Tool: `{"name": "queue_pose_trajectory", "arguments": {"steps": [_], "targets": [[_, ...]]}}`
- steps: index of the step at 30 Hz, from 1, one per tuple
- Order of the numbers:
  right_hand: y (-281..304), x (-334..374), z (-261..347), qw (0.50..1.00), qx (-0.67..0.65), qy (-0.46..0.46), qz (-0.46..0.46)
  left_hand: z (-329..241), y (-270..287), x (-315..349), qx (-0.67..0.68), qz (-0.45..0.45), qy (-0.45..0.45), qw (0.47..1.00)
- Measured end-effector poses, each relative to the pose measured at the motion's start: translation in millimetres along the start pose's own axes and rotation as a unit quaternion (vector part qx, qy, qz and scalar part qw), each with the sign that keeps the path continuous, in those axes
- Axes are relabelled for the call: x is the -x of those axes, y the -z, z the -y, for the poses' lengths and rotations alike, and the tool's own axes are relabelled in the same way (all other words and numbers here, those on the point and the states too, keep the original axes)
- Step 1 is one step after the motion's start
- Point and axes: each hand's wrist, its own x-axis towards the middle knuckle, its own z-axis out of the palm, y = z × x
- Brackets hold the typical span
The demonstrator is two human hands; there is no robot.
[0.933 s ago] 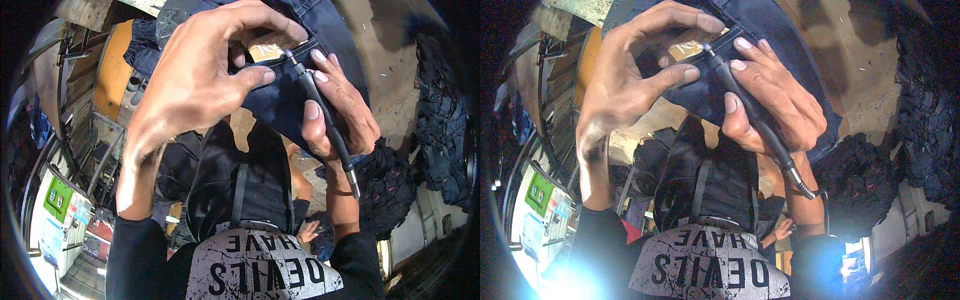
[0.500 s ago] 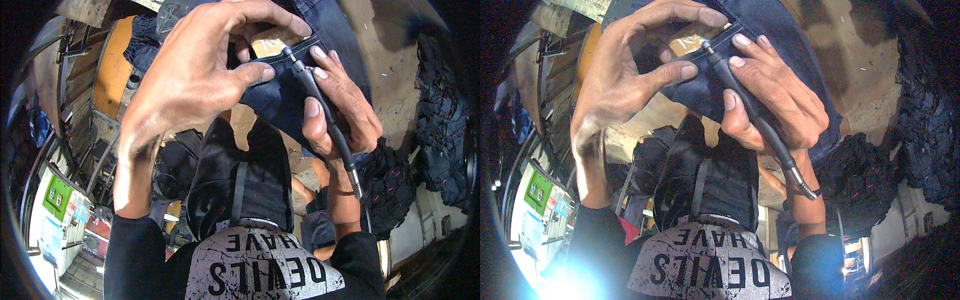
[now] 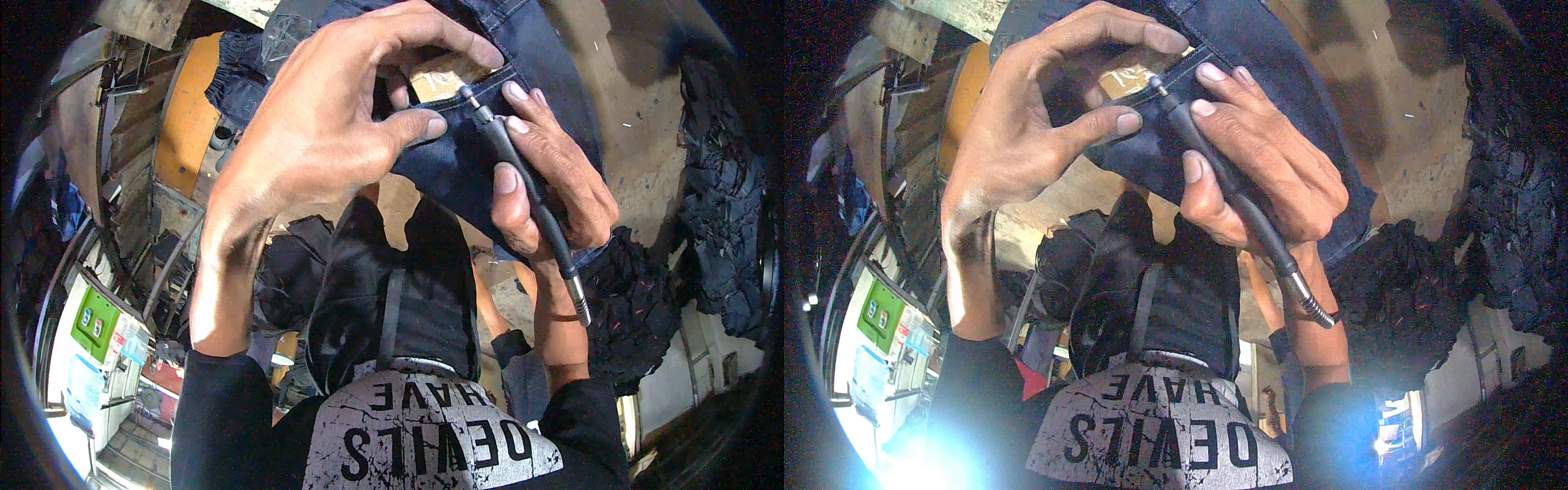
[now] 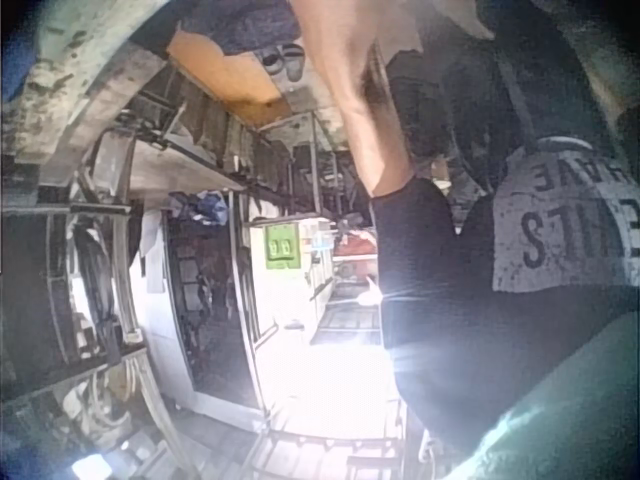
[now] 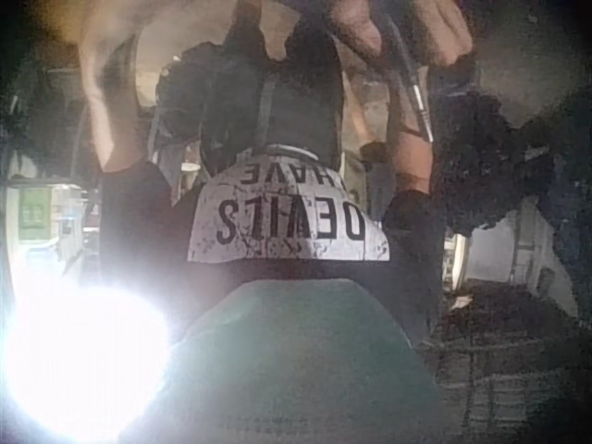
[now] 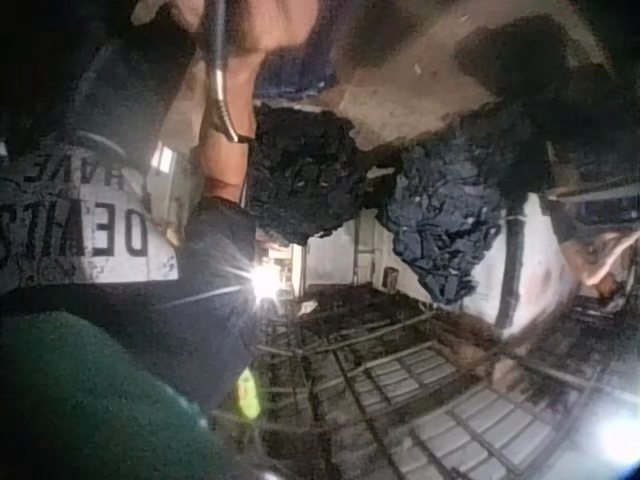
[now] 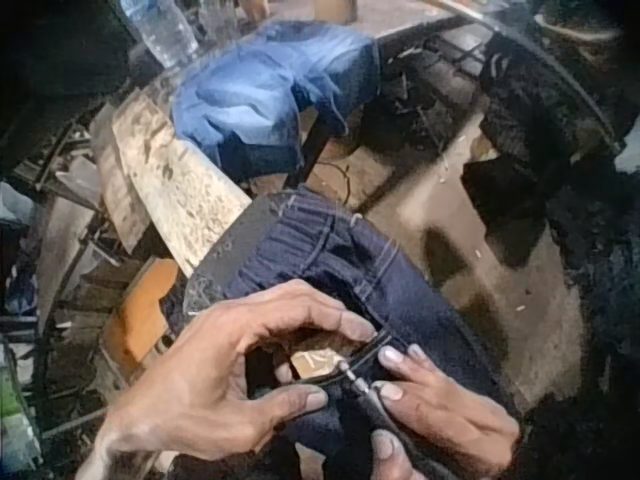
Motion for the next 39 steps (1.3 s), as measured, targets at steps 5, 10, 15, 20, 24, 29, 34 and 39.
{"name": "queue_pose_trajectory", "arguments": {"steps": [5, 10, 15, 20, 24, 29, 34, 39], "targets": [[7, -2, 2, 0.998, 0.010, 0.021, 0.062, -13, -1, -2, -0.017, -0.001, 0.005, 1.000], [3, -4, 1, 0.999, 0.015, 0.007, 0.027, -27, -1, 3, -0.058, -0.017, 0.008, 0.998], [0, -4, 2, 1.000, 0.016, 0.005, 0.014, -22, -2, -5, -0.054, -0.013, 0.000, 0.998], [1, -3, -3, 0.999, -0.020, 0.016, -0.025, -42, -5, 7, -0.094, -0.024, 0.051, 0.994], [12, -2, -6, 0.996, -0.052, -0.054, -0.043, -36, -17, 3, -0.089, -0.082, 0.066, 0.990], [12, -3, -11, 0.999, -0.031, -0.015, -0.040, -11, -32, -1, -0.044, -0.145, 0.011, 0.988], [7, -4, -14, 0.999, -0.023, -0.012, -0.034, -4, -32, 2, 0.008, -0.141, 0.012, 0.990], [8, -5, -12, 0.999, -0.021, -0.026, -0.030, -4, -28, 1, 0.006, -0.131, 0.014, 0.991]]}}
